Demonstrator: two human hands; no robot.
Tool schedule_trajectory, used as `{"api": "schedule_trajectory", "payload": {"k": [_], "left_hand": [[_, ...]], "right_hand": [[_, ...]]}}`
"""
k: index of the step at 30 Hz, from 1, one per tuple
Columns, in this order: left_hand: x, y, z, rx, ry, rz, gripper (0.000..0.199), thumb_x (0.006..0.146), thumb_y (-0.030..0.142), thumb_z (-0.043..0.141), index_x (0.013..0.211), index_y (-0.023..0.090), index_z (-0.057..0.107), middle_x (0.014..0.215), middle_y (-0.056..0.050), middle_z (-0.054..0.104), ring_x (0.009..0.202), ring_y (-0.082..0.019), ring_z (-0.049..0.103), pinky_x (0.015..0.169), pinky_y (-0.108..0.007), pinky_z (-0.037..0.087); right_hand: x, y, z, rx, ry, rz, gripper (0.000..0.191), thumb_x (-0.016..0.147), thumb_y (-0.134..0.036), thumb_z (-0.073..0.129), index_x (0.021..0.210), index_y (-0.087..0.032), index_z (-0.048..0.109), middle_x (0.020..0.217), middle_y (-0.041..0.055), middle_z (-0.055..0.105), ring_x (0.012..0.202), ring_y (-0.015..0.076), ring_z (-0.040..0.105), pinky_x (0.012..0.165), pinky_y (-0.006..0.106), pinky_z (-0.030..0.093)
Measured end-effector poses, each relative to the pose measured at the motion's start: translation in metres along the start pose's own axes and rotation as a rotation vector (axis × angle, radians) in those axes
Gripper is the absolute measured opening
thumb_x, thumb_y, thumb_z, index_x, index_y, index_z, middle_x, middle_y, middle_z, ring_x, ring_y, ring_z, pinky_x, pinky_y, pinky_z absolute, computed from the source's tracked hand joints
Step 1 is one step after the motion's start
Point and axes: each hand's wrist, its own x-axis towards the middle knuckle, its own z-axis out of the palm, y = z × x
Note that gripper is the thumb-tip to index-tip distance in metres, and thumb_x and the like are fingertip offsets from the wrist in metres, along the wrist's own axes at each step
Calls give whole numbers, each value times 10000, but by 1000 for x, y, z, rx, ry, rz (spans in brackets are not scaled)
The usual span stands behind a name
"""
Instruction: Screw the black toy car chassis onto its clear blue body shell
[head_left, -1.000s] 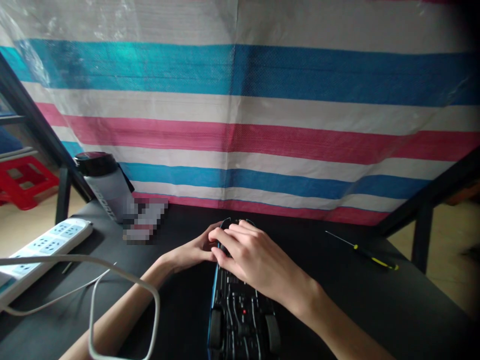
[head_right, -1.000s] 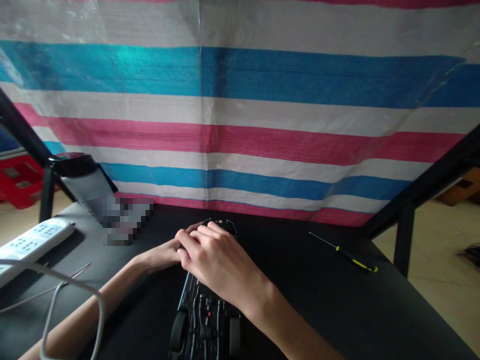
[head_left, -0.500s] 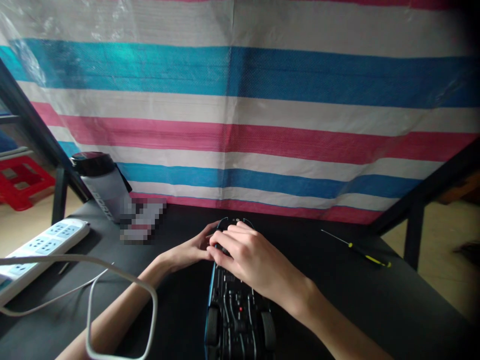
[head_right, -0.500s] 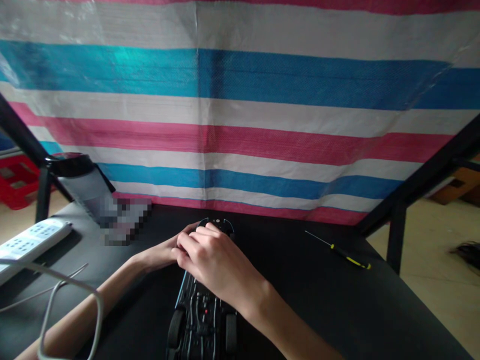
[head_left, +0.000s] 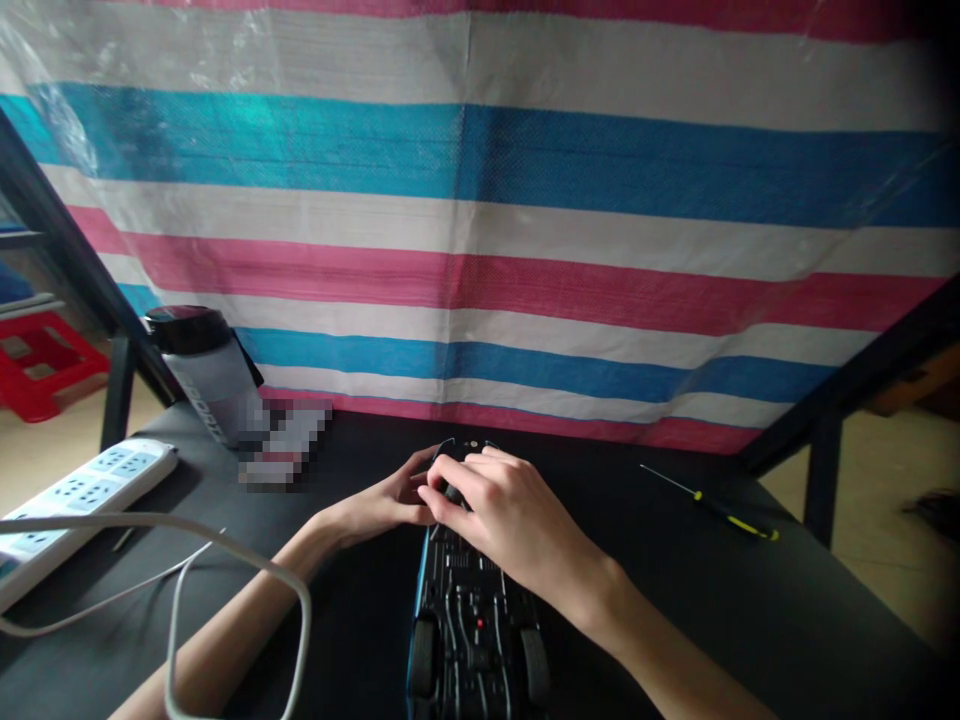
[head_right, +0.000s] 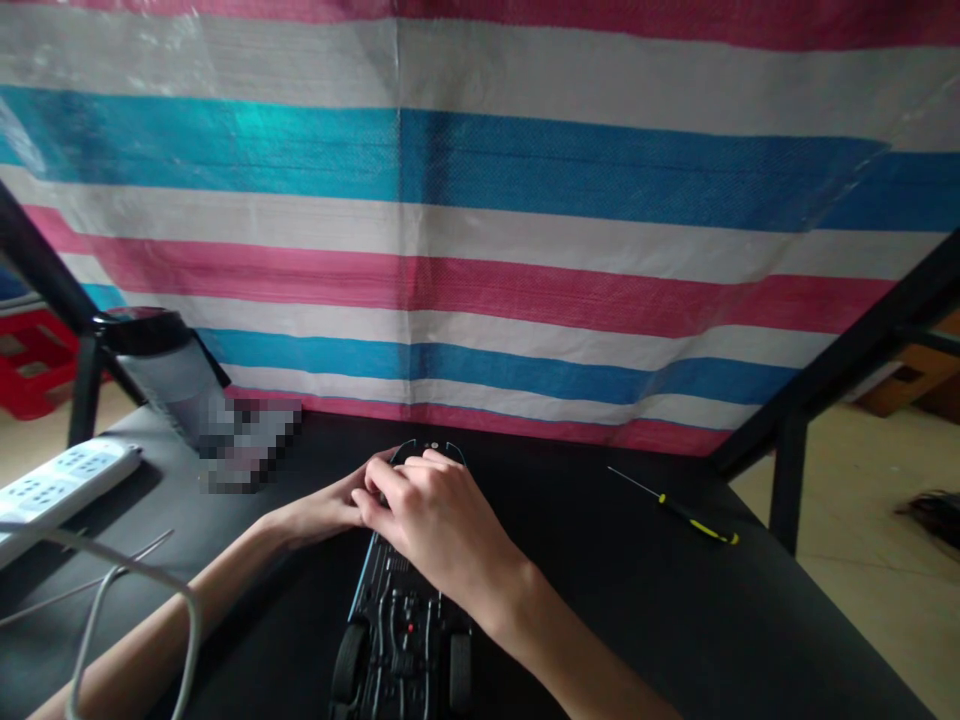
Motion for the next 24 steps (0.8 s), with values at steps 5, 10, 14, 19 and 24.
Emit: {"api": "schedule_trajectory", "payload": {"k": [5, 10, 14, 19, 24], "left_hand": [[-1, 1, 0, -11, -17, 1, 896, 838, 214, 786, 1576, 305, 284, 1561, -122, 461, 1466, -335, 401, 1213, -534, 298], [0, 2, -1, -15, -27, -27, 897, 838, 196, 769, 1574, 322, 270, 1524, -88, 498, 1438, -336, 429, 1184, -499, 342], [-1, 3, 0, -8, -16, -55, 894, 846, 211, 766, 1570, 327, 255, 1514, -87, 502, 1431, -332, 434, 1182, -495, 344], [-1, 0, -1, -3, -13, -34, 901, 846, 207, 767, 1575, 322, 252, 1492, -86, 520, 1433, -336, 431, 1192, -500, 325], [0, -2, -3, -5, -17, -30, 924, 836, 222, 783, 1580, 315, 243, 1533, -107, 479, 1462, -346, 391, 1196, -534, 310]], "right_hand": [[-2, 4, 2, 14, 9, -38, 183, 1008, -245, 556, 1159, -195, 646, 978, 53, 727, 919, 208, 666, 923, 391, 490], [-3, 5, 1, 33, 0, 1, 159, 996, -175, 517, 1112, -171, 626, 991, 64, 718, 927, 209, 657, 902, 377, 495], [-3, 2, -1, 13, -31, 47, 125, 1002, -212, 513, 1030, -187, 632, 898, 43, 702, 854, 204, 649, 835, 367, 506], [-3, 0, 0, 52, -5, -2, 136, 973, -190, 555, 1093, -197, 620, 989, 46, 698, 944, 206, 640, 909, 376, 494], [-3, 1, 0, 42, -20, -19, 127, 988, -194, 553, 1096, -196, 619, 985, 48, 700, 950, 208, 638, 912, 375, 494]]}}
